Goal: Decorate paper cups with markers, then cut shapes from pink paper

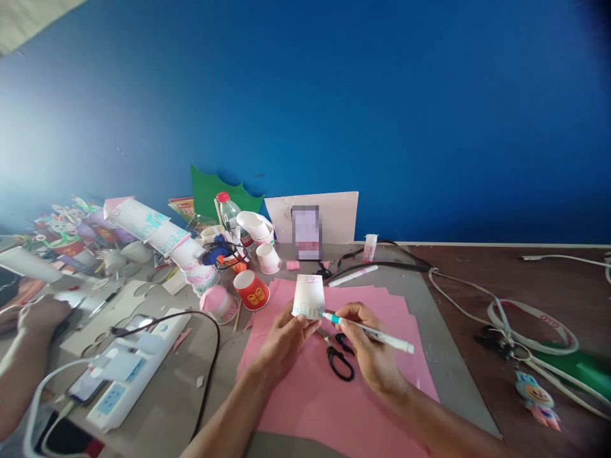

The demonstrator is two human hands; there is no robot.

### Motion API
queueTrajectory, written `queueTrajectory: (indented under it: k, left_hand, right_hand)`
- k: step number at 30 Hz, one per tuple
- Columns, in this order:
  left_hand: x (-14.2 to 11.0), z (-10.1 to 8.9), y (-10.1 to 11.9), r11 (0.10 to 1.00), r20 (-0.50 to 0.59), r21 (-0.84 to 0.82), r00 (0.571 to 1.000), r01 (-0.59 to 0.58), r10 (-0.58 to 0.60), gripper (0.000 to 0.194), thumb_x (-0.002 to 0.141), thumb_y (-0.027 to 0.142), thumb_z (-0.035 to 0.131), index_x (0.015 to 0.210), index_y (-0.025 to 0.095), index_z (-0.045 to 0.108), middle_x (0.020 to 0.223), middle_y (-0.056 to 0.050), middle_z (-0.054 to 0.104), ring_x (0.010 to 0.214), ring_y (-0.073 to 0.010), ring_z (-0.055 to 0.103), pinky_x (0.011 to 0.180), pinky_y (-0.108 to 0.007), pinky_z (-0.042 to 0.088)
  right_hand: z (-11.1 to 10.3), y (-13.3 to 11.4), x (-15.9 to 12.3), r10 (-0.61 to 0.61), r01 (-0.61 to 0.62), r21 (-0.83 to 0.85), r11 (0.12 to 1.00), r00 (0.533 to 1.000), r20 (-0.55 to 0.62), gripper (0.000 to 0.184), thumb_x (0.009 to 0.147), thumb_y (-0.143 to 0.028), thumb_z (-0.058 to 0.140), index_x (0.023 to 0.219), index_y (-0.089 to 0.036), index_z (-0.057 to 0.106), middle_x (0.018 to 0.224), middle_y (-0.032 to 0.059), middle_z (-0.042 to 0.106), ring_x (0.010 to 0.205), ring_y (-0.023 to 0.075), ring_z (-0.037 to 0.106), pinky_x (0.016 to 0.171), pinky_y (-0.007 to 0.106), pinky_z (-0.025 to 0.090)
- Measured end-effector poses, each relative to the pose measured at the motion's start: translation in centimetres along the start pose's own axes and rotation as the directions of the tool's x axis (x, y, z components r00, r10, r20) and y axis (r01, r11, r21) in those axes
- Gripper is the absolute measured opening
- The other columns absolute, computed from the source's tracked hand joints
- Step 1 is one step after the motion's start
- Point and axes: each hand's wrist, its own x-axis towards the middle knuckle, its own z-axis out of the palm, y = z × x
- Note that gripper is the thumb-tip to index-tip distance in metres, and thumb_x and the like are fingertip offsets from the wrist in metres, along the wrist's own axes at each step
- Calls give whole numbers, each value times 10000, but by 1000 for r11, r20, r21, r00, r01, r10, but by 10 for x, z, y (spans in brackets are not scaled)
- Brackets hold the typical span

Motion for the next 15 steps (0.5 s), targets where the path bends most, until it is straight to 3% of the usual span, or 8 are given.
queueTrajectory:
  k: [15]
  left_hand:
    - [0, 0, -1, 1000, 2, 6, 1000, 3, -3, 470, 850, 337, 715, 1292, 213, 615, 1186, -119, 723, 1178, -288, 627, 1098, -475, 397]
  right_hand:
    - [1, 0, -2, -5, 5, -38, 999, 1000, 15, 191, 832, -414, 595, 766, -235, 591, 618, -27, 525, 510, 137, 447, 445, 241, 363]
